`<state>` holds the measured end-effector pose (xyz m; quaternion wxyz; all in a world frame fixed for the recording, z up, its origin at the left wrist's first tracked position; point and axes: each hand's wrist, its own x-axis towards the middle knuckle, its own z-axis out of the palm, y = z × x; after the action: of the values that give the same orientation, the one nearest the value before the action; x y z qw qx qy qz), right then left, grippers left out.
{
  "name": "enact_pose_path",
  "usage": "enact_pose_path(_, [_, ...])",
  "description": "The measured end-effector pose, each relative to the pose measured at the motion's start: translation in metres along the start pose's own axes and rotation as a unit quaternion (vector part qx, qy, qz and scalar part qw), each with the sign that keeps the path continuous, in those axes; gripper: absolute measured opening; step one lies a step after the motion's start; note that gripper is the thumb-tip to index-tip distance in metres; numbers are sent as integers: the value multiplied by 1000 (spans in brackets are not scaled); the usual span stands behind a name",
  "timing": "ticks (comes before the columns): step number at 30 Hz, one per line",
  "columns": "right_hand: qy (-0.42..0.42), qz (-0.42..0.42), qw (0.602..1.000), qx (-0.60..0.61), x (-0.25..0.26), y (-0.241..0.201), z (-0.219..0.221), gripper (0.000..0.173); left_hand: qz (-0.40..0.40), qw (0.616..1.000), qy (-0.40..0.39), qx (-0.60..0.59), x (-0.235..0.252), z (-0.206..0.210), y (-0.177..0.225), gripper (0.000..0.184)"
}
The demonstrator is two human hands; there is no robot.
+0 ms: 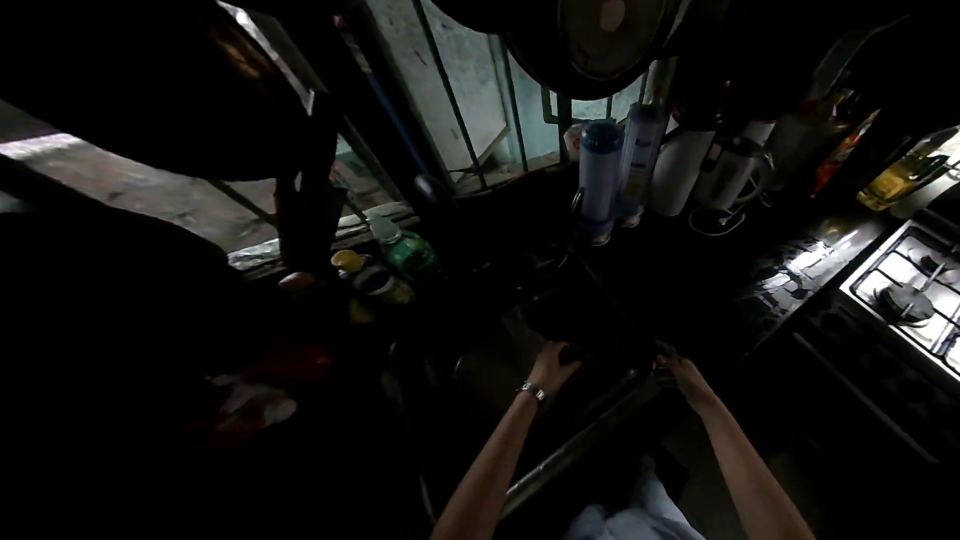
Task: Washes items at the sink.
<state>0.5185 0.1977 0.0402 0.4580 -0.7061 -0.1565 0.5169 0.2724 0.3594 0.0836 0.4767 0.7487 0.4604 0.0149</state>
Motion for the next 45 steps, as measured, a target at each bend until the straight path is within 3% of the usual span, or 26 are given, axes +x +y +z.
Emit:
enact_pose_path(2, [42,-28,998,42,-6,2,-17,37,2,999,16,-45,4,7,-1,52])
enact_pose_path(5, [68,-44,977,199,-19,3,-47,37,40,998,36,-15,8,19,6,49])
enact_pose_path(9, [125,-86,897,415,-40,4,-78,41,80,992,43,82,5,31,47,52])
enact_pose_path(13, [204,-113,854,465,-53,-5,-104,68,104,992,-40,57,11,42,99,50])
enact_pose_path(15, [238,-103,873,413,-48,-8,-117,83,74,989,-57,112,23,53,124,53])
enact_pose_path(18, [352,-71,914,190,-15,0,-119,57,13,968,-72,242,54,94,138,75])
enact_pose_path(19, [382,-74,917,91,3,8,-118,56,26,959,-72,273,64,114,135,81])
enact_pose_path(21, [394,-65,902,-162,43,33,-118,76,99,942,-89,307,77,157,122,78])
enact_pose_path(23, [393,-25,871,-293,78,51,-113,90,185,919,-124,326,86,196,108,69])
enact_pose_path(26, [449,7,830,-332,113,53,-116,98,220,897,-184,336,99,238,97,60])
enact_pose_path(29, [484,24,799,-355,141,38,-145,96,212,899,-191,331,118,267,112,59])
enact_pose_path(34, [515,11,757,-402,210,5,-253,95,206,920,-167,288,184,334,200,61])
enact_pose_path(37, [508,-31,755,-413,256,-26,-331,93,162,930,-205,260,235,375,272,75])
enact_pose_path(39, [476,-90,769,-417,289,-52,-369,88,149,943,-195,226,266,394,306,74])
enact_pose_path(42, [459,-108,784,-404,331,-90,-415,78,161,955,-191,159,307,406,339,67])
enact_pose_path(45, [490,-67,753,-434,365,-90,-468,75,190,941,-252,124,338,407,363,60])
